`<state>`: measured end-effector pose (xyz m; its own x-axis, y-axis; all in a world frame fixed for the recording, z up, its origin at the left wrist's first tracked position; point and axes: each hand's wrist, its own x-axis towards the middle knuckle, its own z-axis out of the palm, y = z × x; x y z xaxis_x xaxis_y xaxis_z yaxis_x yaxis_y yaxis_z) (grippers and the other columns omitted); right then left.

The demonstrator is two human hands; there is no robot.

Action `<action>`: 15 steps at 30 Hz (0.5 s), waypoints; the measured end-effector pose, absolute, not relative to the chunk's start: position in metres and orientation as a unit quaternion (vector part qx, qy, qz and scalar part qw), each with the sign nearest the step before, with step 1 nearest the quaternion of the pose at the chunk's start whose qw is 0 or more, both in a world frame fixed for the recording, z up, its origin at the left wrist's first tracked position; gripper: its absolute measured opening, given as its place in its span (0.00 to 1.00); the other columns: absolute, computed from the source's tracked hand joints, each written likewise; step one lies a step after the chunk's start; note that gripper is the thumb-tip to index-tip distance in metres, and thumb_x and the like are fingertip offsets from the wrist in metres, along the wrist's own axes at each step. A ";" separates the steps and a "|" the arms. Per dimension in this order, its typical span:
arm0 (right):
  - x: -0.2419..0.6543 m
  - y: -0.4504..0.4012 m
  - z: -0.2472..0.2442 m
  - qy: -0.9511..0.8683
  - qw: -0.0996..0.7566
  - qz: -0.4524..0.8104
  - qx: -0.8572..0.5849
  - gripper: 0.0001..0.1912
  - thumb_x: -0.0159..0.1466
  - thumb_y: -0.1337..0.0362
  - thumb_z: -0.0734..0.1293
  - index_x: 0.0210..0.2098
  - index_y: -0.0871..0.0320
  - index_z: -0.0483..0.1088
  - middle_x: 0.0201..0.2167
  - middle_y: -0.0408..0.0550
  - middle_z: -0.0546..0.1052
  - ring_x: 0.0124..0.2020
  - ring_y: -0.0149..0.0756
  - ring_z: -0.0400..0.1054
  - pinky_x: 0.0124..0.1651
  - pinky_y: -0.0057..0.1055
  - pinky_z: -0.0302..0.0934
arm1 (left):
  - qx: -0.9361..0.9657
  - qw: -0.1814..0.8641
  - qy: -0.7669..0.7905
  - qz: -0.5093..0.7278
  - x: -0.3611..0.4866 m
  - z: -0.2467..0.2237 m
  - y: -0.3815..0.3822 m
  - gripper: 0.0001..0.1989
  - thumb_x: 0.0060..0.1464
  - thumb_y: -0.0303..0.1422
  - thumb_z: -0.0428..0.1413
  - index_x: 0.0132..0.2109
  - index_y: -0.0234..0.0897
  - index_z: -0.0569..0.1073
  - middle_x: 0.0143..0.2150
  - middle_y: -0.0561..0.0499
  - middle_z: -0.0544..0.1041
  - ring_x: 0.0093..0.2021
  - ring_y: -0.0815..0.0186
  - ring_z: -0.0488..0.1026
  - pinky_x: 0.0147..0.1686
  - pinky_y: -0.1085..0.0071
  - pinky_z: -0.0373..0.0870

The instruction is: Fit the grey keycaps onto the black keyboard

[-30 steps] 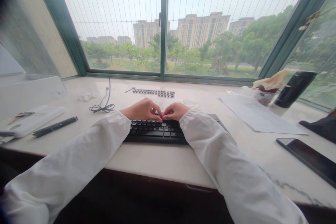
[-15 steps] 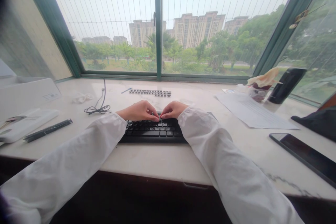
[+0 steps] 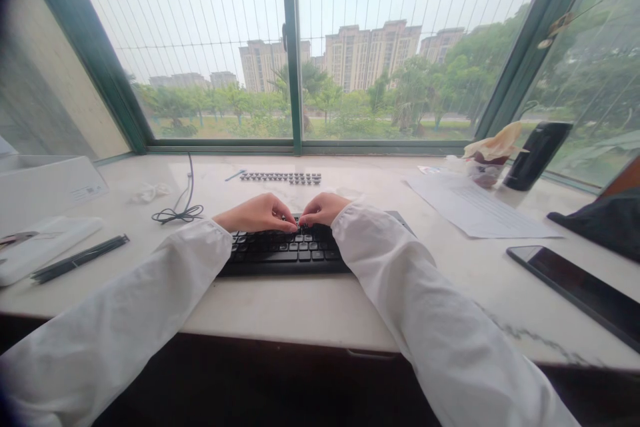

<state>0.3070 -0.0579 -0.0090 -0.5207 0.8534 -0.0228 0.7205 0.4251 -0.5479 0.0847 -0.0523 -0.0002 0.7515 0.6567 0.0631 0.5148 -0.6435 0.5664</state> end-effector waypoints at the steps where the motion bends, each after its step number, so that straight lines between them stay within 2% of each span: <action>1: 0.307 -0.058 -0.009 -0.833 0.134 0.253 -0.472 0.20 0.56 0.49 0.68 0.37 0.57 0.80 0.31 0.46 0.80 0.36 0.37 0.71 0.38 0.28 0.59 | 0.898 0.264 0.326 0.133 0.085 0.000 -0.053 0.22 0.45 0.51 0.60 0.36 0.35 0.82 0.20 0.55 0.68 0.22 0.73 0.58 0.21 0.74 0.48; 5: 0.305 -0.059 -0.009 -0.832 0.135 0.254 -0.475 0.19 0.55 0.49 0.68 0.35 0.57 0.80 0.30 0.46 0.80 0.34 0.36 0.71 0.36 0.28 0.59 | 0.905 0.240 0.322 0.140 0.086 0.000 -0.055 0.22 0.45 0.50 0.60 0.36 0.36 0.82 0.17 0.57 0.63 0.20 0.74 0.55 0.20 0.73 0.46; 11: 0.304 -0.061 -0.007 -0.831 0.139 0.263 -0.470 0.22 0.54 0.47 0.69 0.36 0.58 0.80 0.30 0.46 0.80 0.34 0.37 0.71 0.35 0.28 0.59 | 0.918 0.204 0.301 0.157 0.088 0.003 -0.060 0.16 0.47 0.45 0.60 0.34 0.37 0.82 0.18 0.57 0.63 0.20 0.74 0.54 0.21 0.74 0.47; 15: 0.305 -0.059 -0.009 -0.837 0.133 0.282 -0.450 0.23 0.51 0.46 0.71 0.37 0.58 0.80 0.32 0.46 0.81 0.37 0.38 0.71 0.37 0.28 0.60 | 0.927 0.179 0.283 0.171 0.090 0.005 -0.063 0.14 0.46 0.43 0.61 0.34 0.38 0.83 0.18 0.56 0.65 0.21 0.74 0.58 0.22 0.75 0.50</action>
<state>0.3048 -0.0589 -0.0094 -0.5601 0.8278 -0.0319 0.6781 0.4360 -0.5917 0.0897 -0.0634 0.0046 0.7815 0.5855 0.2153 0.4635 -0.7760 0.4278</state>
